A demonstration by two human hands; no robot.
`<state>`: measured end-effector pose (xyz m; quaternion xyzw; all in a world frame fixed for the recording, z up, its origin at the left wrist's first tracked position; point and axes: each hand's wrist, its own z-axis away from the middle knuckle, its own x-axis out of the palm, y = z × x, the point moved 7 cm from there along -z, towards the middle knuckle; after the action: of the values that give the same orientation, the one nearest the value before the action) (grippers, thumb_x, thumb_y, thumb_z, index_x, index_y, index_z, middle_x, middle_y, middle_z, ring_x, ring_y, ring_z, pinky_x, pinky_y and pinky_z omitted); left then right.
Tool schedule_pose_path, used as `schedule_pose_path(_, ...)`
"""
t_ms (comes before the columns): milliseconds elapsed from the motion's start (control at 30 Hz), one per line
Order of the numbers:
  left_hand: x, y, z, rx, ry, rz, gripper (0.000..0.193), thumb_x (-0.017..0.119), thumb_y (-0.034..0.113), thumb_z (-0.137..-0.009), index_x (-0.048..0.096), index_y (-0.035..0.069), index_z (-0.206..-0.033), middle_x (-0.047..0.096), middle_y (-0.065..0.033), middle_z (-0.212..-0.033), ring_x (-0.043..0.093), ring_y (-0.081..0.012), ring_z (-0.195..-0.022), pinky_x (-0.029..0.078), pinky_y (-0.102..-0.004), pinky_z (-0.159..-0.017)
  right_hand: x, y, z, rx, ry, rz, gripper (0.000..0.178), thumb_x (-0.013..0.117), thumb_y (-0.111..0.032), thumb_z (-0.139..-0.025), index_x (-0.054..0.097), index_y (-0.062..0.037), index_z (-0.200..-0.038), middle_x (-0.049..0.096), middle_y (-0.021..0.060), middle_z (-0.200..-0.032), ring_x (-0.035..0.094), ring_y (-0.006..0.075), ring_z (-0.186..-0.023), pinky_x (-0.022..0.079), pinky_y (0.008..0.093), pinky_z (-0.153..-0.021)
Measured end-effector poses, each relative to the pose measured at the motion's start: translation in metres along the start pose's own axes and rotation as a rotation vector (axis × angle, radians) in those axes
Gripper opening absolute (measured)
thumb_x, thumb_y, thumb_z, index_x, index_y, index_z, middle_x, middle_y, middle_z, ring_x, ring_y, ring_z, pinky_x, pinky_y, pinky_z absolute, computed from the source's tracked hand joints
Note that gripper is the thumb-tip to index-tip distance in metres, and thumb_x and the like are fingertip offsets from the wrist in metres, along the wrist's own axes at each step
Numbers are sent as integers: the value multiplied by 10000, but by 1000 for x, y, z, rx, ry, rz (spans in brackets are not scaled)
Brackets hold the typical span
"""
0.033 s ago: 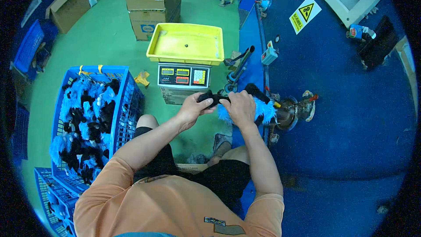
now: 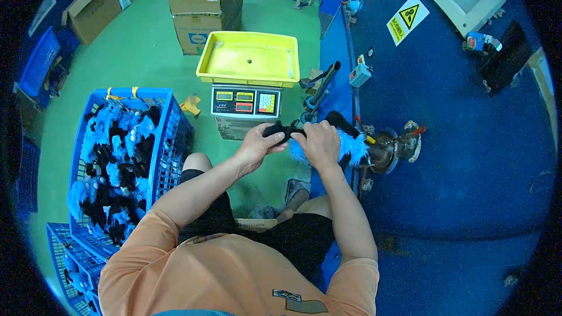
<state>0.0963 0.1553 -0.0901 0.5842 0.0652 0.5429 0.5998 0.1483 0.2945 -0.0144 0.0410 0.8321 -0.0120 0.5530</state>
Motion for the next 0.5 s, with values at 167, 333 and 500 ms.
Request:
schedule_pose_path(167, -9, 10, 8, 109, 115, -138, 326, 624, 38, -943, 538, -65, -1240, 642, -136, -998, 663, -146, -832, 567, -209, -689, 1, -18, -2, -90, 70, -80, 273, 754, -321, -764, 638, -90, -851, 626, 73, -807, 572, 272, -819, 462, 402, -758)
schedule_pose_path(333, 4, 3, -7, 28, 38, 49, 276, 622, 61, -952, 565, -57, -1195, 650, -113, -927, 656, -137, -772, 566, -221, -676, -2, 27, 20, -145, 185, 148, 313, 785, -202, -657, 606, -122, -900, 603, 46, -851, 557, 266, -839, 445, 394, -805)
schedule_pose_path(500, 20, -14, -26, -83, -22, 231, 263, 621, 62, -941, 584, -45, -1178, 649, -97, -882, 660, -131, -727, 577, -237, -622, -18, 42, 28, -58, 226, 115, 270, 757, -156, -648, 573, -137, -844, 578, 44, -816, 542, 265, -809, 433, 398, -776)
